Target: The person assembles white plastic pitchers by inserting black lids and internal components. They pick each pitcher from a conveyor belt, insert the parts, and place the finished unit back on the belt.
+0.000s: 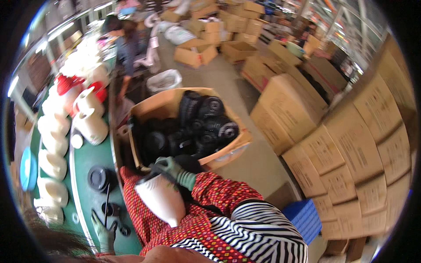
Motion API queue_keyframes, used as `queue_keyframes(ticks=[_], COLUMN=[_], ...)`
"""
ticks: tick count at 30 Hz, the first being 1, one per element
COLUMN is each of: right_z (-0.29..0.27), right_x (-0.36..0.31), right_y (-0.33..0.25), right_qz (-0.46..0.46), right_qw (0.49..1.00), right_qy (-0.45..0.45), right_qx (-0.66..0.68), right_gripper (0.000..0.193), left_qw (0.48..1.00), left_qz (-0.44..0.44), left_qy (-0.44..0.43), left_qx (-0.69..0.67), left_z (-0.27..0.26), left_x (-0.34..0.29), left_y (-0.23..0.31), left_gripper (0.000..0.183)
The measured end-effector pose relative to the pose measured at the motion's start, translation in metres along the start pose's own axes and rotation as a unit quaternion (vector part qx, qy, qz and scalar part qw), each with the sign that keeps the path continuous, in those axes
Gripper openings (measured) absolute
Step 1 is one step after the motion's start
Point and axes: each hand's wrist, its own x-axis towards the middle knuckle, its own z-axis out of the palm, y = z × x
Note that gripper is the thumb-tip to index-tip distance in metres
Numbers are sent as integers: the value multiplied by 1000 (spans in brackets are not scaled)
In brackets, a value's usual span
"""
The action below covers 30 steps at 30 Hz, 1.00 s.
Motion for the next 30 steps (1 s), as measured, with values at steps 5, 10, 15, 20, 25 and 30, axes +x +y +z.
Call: queue_keyframes(ticks=[5, 10, 15, 20, 25, 30], right_z=[-8, -15, -11, -11, 14, 3], right_x=[-4, 8, 33, 79, 135, 151], right_y=[-36, -33, -65, -125, -137, -42], right_qz=[-11, -12, 20, -285, -349, -348], right_qw=[999, 997, 981, 897, 850, 916], right_qy=[-44, -80, -190, -188, -185, -143], right_qx=[-25, -1, 24, -281, -347, -139], right_gripper=[37, 25, 18, 52, 68, 34], left_qw=[981, 989, 976, 979, 964, 902], left_qz=[-75, 52, -56, -38, -15, 140], left_qy=[-163, -109, -44, -70, -178, -334], left_qx=[73, -82, -207, -186, -195, -237], left_z=[50, 57, -66, -104, -93, -77], left_x=[22, 3, -9, 64, 115, 158], left_y=[-35, -101, 4, 139, 210, 255], left_gripper=[86, 70, 42, 38, 44, 60])
